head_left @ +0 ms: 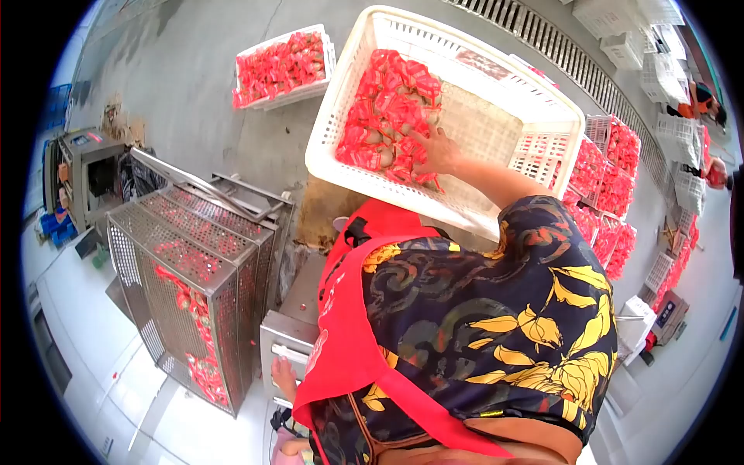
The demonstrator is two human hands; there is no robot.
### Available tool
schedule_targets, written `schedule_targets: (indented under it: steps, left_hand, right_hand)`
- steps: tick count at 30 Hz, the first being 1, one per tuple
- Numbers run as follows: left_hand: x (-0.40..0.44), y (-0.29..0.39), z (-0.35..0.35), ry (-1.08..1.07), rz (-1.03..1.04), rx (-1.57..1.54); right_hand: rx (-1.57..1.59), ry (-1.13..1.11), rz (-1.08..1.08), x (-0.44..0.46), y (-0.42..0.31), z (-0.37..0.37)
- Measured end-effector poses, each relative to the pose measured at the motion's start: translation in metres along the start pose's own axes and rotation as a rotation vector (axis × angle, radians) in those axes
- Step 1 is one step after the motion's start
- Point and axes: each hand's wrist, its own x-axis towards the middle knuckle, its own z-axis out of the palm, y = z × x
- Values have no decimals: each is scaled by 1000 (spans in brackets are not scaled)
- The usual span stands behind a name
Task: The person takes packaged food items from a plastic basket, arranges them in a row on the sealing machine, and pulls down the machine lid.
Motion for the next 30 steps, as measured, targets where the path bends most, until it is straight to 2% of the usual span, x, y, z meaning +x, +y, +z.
schedule_targets:
  steps: [2, 3, 4, 7, 9, 11, 12, 14, 20, 24, 26, 30]
  left_hand:
    - [-25, 15, 11, 143, 20, -45]
    - [37, 38, 81, 136, 103, -131]
    - [46, 41, 95, 97, 99, -107]
    - [48, 48, 98, -4, 85, -54]
    - [49, 55, 106, 5, 78, -94]
    - [47, 68, 117, -3, 64, -138]
    - [49, 73, 120, -14, 57, -169]
    - [44, 74, 128, 24, 136, -120]
    - [52, 82, 155, 10, 108, 41]
    - [48, 90, 163, -54, 170, 35]
    - [74, 66, 161, -121, 201, -129]
    - [72, 60, 162, -82, 181, -135]
  right_hand:
    - [-217, 40, -176, -5, -2, 5]
    - [-260, 147, -205, 51, 13, -35]
    - [-278, 110, -254, 57, 25, -48]
    - [-275, 4, -316, 67, 25, -57]
    - [-266, -51, -319, 71, 13, -51]
    - [-443, 146, -301, 70, 3, -32]
    - [-441, 143, -303, 73, 8, -26]
    - [-460, 217, -441, 81, 19, -19]
    - [-400, 186, -681, 105, 33, 0]
    - [-425, 181, -711, 113, 42, 0]
    - [-329, 155, -646, 114, 56, -1]
    - [-127, 160, -496, 94, 70, -26]
